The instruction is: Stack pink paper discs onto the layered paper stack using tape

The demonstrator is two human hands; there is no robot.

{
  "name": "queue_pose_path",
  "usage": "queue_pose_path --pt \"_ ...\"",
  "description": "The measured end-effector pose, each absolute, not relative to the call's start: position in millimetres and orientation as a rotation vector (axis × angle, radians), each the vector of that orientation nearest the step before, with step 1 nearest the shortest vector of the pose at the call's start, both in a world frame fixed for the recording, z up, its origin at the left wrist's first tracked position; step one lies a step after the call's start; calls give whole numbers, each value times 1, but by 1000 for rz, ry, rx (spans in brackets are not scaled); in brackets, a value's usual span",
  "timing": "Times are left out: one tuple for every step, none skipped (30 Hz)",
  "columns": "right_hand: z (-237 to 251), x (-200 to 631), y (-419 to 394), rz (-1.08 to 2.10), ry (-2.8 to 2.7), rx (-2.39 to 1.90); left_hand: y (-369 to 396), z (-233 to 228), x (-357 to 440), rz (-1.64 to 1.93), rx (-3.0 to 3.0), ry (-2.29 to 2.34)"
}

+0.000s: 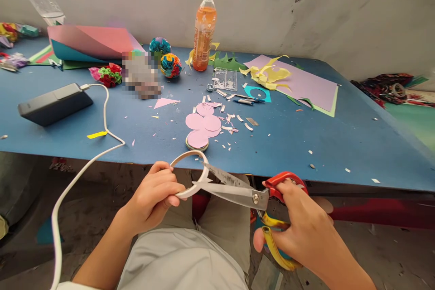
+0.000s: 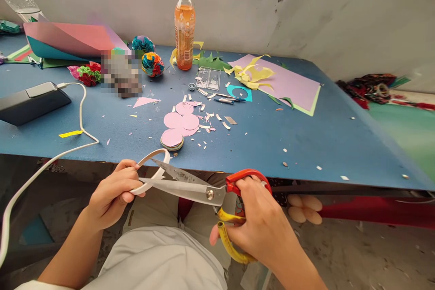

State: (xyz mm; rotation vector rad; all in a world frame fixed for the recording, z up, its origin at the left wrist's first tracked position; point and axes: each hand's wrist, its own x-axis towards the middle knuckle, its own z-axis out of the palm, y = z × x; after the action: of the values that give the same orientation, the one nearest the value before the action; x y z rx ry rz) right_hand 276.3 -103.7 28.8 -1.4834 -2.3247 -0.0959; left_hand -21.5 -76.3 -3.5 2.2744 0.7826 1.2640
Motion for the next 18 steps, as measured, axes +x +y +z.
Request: queue_pose_path --pt "29 276 -104 -100 -2334 -1469 -76 -3 -21 1264 2271 777" --pt "29 275 -104 -103 -2341 -1456 -77 -3 -21 1264 2267 769" --pt "29 274 -103 -106 -2346 -1447 -77 -3 -20 1263 2260 761" --pt "29 273 -103 -114 -2349 -1437 -77 -2 -19 1264 2250 752" --pt "29 272 -103 -125 -2353 -1429 -77 -2 -19 1265 2238 742" --pt "29 272 -102 -140 -2360 -1419 -77 -2 -18 1268 2226 733" --pt "29 271 -102 -156 -2368 -1403 -77 -2 -17 1270 2215 726" --pt "28 271 -101 -171 -2375 -1383 -77 -2 -17 1271 2205 719" --pt "29 270 -101 -184 -2380 -1364 -77 -2 -17 1271 2197 713" --pt "29 269 -100 -196 -2382 -1349 -77 -2 -17 1272 2190 704" --pt "29 269 -100 -204 -2384 -1343 -77 -2 -17 1276 2184 698" --pt "29 268 -100 -210 -2386 -1340 -77 -2 -17 1280 2180 694" --pt "30 268 -100 -213 -2389 -1345 -76 -3 -17 1282 2181 695" --pt "30 267 -100 -214 -2391 -1354 -76 -3 -17 1284 2188 699" --pt "30 267 -101 -215 -2389 -1363 -76 -3 -18 1281 2200 703" --pt "31 267 -101 -213 -2384 -1368 -76 -4 -18 1276 2216 710" --pt "31 267 -101 -210 -2375 -1371 -76 -4 -19 1271 2232 716" --pt "31 267 -101 -206 -2367 -1368 -76 -4 -19 1265 2248 720"
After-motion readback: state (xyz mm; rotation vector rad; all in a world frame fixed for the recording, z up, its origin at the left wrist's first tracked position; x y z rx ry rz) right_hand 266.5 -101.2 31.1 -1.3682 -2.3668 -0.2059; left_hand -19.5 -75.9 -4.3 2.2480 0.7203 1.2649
